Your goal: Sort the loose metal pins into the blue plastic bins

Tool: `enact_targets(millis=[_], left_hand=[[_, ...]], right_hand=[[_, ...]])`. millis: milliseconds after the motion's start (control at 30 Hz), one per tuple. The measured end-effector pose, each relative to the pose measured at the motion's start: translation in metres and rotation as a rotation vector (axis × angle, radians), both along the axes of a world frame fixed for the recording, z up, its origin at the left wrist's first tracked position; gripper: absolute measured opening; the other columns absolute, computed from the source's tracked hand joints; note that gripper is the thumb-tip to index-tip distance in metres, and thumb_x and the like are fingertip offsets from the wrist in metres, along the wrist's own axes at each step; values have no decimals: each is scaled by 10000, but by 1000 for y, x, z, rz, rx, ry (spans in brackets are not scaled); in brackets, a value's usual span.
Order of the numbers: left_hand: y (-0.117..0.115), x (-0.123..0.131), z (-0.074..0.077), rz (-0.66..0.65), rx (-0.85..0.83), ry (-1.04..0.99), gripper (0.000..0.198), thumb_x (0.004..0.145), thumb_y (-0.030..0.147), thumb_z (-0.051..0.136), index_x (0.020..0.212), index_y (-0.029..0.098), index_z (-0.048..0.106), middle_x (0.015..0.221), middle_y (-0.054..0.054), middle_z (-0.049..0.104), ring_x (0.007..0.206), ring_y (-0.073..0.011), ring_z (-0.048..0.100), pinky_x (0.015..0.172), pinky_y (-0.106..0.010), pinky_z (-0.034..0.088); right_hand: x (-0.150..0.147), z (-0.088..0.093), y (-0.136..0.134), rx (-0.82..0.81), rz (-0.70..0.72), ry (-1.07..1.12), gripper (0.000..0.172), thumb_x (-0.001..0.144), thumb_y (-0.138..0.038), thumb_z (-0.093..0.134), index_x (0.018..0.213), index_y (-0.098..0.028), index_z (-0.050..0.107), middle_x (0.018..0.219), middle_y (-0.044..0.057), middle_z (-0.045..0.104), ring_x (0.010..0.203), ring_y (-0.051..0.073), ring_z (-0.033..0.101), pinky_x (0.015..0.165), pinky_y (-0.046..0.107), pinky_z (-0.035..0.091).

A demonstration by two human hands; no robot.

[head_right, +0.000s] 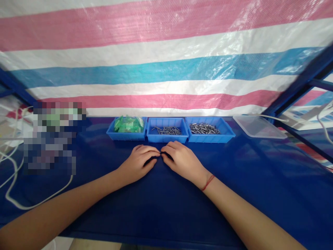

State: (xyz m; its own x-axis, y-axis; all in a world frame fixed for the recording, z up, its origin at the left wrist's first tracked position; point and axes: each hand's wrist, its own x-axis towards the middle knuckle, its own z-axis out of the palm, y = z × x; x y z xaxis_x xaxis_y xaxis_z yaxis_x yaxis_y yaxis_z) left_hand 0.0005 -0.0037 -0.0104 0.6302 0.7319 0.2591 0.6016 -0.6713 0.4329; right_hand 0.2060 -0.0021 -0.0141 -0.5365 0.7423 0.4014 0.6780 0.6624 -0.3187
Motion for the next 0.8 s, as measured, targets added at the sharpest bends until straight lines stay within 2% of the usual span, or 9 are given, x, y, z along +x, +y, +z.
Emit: enact_targets(millis=[167, 300, 567, 800], left_hand=[[0, 0, 0, -12, 18, 14, 188, 915, 179, 449, 1027, 229, 591, 1135, -25, 655, 1096, -189, 556, 1005, -413, 298], [1, -1, 0, -6, 29, 14, 164, 920, 200, 460, 1007, 224, 597, 1101, -23, 665, 1073, -195, 556, 960, -389, 334], [1, 0, 2, 91, 15, 4, 184, 944, 265, 449, 943, 224, 628, 995, -7, 695, 945, -198, 579, 841, -356, 372], [3, 0, 3, 132, -27, -110, 208, 947, 246, 436, 1054, 209, 610, 1028, -30, 681, 956, -184, 602, 837, -329, 410]], right_hand=[[-2, 0, 0, -35, -16, -18, 165, 909, -203, 497, 999, -178, 633, 927, 79, 631, 868, 209, 590, 793, 359, 496], [-3, 2, -1, -29, 2, -34, 127, 910, -215, 501, 945, -177, 617, 915, 80, 611, 862, 211, 577, 791, 364, 490], [-7, 0, -5, 6, 92, -32, 133, 923, -207, 481, 867, -181, 600, 845, 72, 607, 804, 205, 565, 764, 365, 473], [-5, 4, -4, -68, 63, 117, 114, 912, -226, 510, 912, -194, 619, 893, 65, 647, 835, 202, 588, 776, 364, 482]])
